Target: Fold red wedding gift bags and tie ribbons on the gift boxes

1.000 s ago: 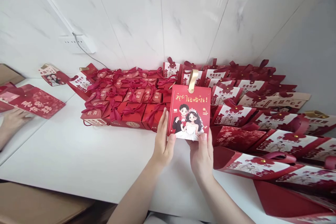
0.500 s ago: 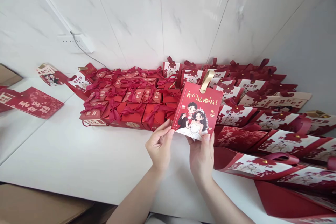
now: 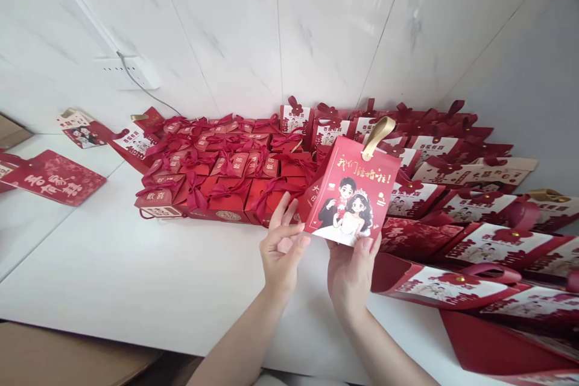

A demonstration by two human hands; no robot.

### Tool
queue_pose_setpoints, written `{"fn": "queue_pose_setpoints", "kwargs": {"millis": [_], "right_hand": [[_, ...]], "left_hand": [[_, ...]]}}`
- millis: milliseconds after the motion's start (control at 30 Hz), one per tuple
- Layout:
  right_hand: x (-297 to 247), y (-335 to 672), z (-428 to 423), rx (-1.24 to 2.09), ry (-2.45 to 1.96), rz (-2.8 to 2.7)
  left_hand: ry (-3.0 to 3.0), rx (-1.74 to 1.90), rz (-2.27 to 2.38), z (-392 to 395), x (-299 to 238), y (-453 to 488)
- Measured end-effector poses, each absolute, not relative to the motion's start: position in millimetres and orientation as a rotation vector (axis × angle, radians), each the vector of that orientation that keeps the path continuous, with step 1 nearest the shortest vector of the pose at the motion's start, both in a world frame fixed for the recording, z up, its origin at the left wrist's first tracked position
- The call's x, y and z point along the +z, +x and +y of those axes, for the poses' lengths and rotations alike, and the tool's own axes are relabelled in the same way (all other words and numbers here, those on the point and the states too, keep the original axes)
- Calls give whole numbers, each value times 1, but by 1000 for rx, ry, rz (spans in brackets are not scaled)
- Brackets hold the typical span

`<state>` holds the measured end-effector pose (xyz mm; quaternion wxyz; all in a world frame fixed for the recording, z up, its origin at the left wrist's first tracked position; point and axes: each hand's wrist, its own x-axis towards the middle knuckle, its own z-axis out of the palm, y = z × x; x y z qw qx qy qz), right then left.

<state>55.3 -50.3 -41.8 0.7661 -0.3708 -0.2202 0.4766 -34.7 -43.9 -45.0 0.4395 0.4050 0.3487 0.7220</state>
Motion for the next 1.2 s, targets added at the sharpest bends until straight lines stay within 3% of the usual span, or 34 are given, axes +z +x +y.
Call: {"fn": "queue_pose_setpoints", "kwargs": {"millis": [267, 600, 1200], "right_hand": [[-47, 67, -50, 976, -897, -594], [-47, 80, -46, 1240, -669, -698], [-48, 87, -38, 1406, -702, -517]], "left_hand": [[724, 1590, 708, -34, -42, -42], [621, 1527, 768, -25, -39, -61], [760, 1420, 728, -23, -44, -69]]}}
